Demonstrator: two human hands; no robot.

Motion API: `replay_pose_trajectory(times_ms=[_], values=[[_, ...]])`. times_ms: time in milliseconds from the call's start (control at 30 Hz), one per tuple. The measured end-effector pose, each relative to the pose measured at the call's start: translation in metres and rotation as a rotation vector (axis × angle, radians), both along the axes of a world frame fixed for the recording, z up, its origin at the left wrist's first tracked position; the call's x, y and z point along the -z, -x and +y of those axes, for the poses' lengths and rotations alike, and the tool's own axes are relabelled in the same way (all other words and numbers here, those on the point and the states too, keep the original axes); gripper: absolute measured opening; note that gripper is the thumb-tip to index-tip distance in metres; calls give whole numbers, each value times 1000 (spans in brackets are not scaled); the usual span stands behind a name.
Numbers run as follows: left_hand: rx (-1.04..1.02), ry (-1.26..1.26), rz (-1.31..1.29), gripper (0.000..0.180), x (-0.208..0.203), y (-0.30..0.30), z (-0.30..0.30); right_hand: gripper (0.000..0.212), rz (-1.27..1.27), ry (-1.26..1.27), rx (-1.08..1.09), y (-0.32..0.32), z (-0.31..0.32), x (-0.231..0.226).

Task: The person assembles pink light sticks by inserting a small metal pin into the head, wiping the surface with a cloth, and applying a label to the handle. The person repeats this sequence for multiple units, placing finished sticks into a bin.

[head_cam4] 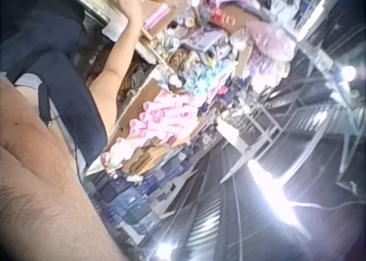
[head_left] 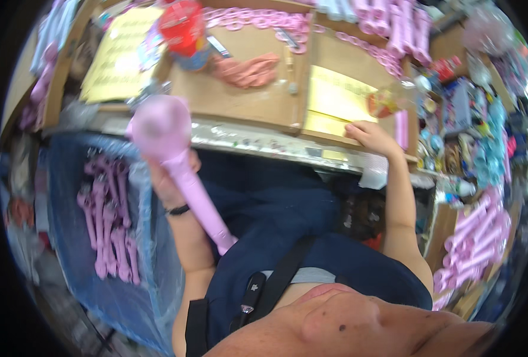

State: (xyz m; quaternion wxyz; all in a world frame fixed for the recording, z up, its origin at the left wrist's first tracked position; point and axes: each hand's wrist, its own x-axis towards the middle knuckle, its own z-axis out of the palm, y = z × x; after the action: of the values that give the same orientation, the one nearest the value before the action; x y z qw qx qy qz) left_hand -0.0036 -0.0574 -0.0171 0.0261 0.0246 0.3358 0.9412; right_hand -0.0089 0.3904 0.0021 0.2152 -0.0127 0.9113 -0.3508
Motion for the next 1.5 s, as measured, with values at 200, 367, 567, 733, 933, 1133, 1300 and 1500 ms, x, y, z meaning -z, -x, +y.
replay_pose_trajectory(times_ms=[200,367,567,733,933,1133,1300,1500], values=[[42,-166,-11,75,-1,-2,12,39,212,-127,-64,-6,-21,-13],[147,-364,-23,76,0,-5,17,16,293,8,42,-28,-30,-31],[170,-266,-40,75,-13,-7,31,21,935,215,-3,-33,-126,-65],[122,-40,-5,79,-30,-16,37,26,1151,211,-354,-21,-211,-83],[79,68,1,75,-39,-24,32,21,1225,115,-439,-15,-232,-99],[-16,334,-24,67,-49,-31,33,21,1163,90,-420,-20,-229,-96],[-62,449,-21,62,-58,-33,34,18,1166,86,-349,-24,-229,-87],[-64,484,-24,59,-60,-36,35,16,688,416,-174,-11,-224,-77]])
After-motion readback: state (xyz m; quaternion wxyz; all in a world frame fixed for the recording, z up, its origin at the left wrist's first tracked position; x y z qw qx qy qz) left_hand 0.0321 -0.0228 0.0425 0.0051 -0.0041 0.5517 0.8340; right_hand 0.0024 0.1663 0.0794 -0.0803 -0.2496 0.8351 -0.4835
